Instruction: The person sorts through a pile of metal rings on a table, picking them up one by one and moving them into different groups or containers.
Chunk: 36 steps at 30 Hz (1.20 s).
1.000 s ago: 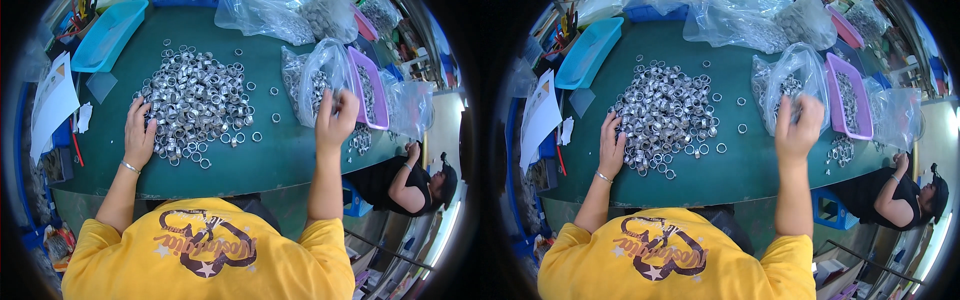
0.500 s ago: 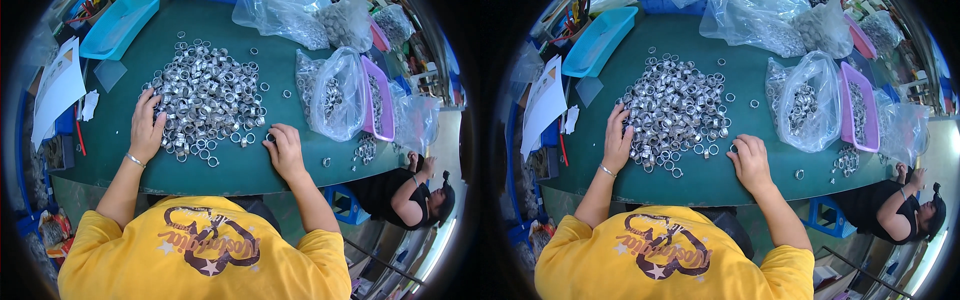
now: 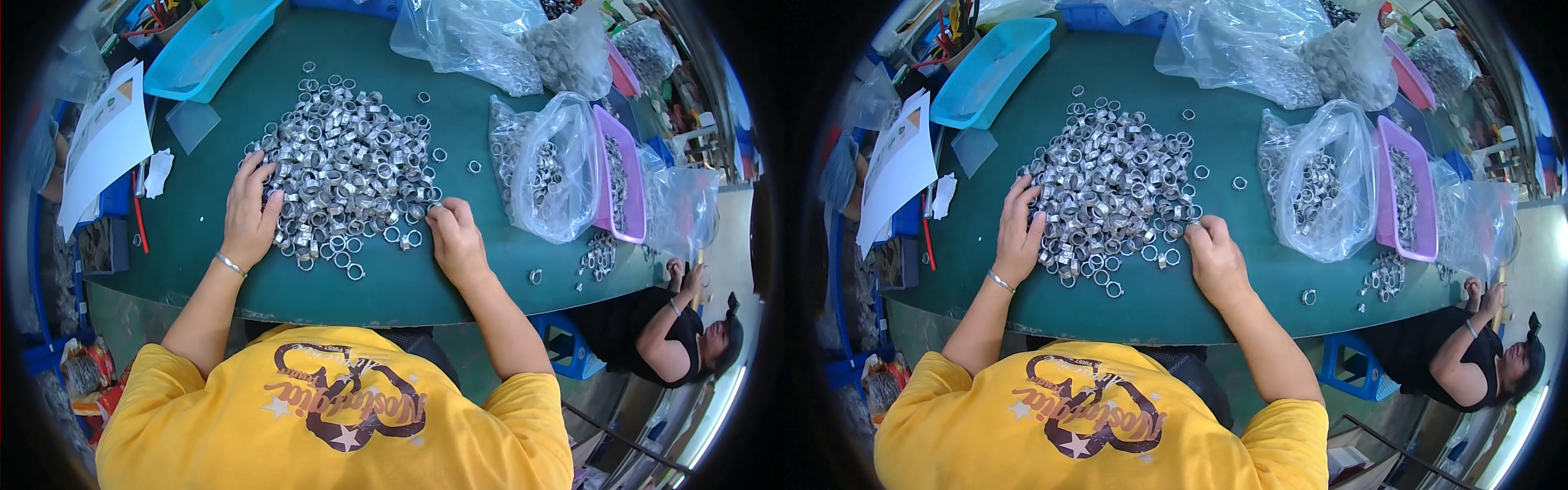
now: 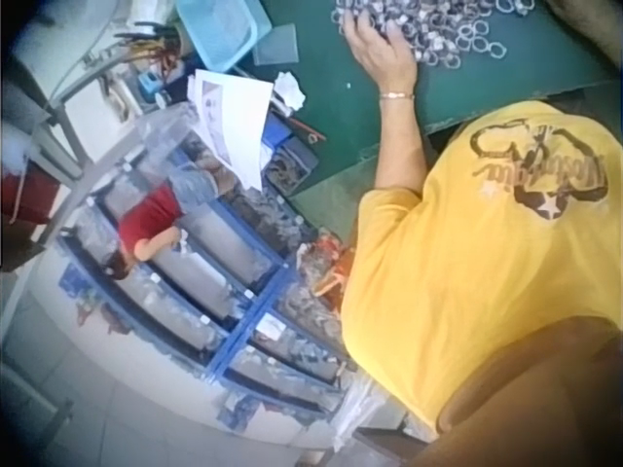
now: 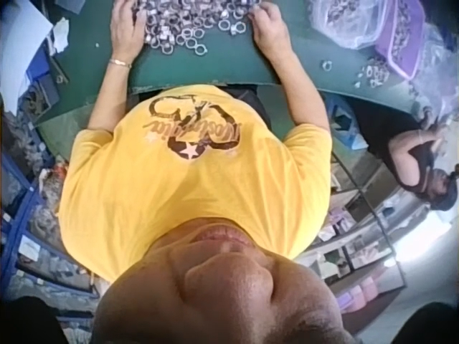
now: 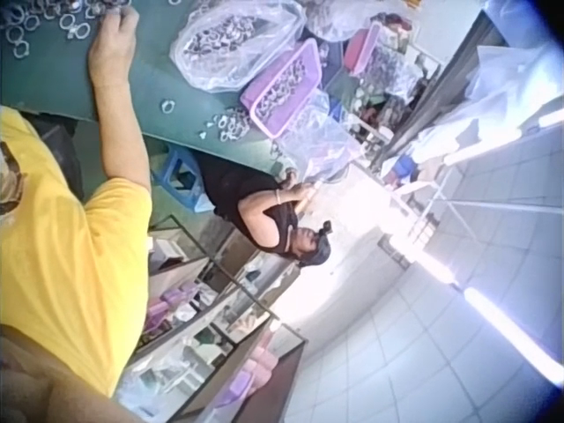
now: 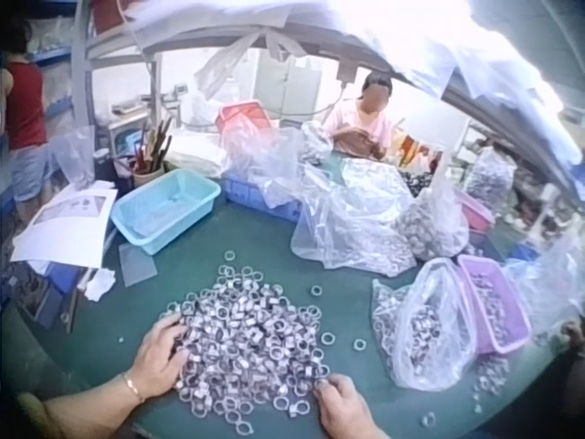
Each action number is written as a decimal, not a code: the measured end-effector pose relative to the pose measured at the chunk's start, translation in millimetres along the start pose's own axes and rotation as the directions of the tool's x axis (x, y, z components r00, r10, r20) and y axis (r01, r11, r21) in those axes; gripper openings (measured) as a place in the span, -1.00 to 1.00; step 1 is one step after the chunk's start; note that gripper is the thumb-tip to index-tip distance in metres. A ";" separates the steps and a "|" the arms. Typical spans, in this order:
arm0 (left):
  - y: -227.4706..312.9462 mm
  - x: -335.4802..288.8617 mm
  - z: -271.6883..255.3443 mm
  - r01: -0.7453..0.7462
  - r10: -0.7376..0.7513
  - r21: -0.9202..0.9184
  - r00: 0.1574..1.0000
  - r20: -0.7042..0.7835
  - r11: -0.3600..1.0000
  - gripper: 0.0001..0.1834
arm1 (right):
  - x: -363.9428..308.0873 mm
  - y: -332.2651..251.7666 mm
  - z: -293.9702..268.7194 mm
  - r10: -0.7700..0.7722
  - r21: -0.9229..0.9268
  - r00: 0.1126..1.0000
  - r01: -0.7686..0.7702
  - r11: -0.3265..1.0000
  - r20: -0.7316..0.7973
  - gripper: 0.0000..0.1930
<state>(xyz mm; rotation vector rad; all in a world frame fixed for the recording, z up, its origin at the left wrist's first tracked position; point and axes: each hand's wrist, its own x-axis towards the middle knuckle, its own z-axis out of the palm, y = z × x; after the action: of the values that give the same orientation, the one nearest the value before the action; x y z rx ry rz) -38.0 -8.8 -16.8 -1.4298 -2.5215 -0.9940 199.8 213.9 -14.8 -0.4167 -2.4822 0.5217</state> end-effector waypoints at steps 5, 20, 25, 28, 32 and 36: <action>0.2 0.3 -0.3 -0.010 0.010 0.001 1.000 -0.004 1.000 -0.57 | -2.2 3.5 -0.9 -0.101 -0.098 0.995 0.100 0.990 -0.007 -0.80; -0.3 0.2 0.2 0.023 -0.023 0.015 1.000 0.018 1.000 -0.57 | 65.2 41.1 -110.8 0.031 -0.521 0.950 -0.197 0.831 -0.310 -0.78; 2.0 0.0 -3.3 0.016 -0.017 0.019 0.999 0.032 1.000 -0.60 | 53.8 7.7 -39.2 -0.071 -0.044 0.997 0.072 0.996 0.018 -0.72; 1.2 -0.9 -2.5 0.012 -0.012 -0.014 1.000 0.019 1.000 -0.57 | 37.4 24.4 -16.9 0.140 -0.070 0.978 -0.130 0.989 0.155 -0.62; 1.3 0.4 -0.5 0.016 -0.016 -0.002 1.000 0.005 1.000 -0.56 | 27.5 35.8 -19.8 0.048 -0.033 0.986 -0.043 0.999 0.160 -0.65; 1.3 -0.2 -0.2 0.018 -0.018 0.008 1.000 0.009 1.000 -0.57 | 26.2 41.1 -18.4 0.055 0.170 0.988 -0.080 0.982 0.143 -0.61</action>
<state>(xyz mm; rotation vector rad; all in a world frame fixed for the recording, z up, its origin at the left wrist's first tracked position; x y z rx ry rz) -36.9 -8.6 -16.0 -1.4154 -2.5456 -0.9822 197.0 265.3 -7.1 -0.4081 -2.5327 0.8151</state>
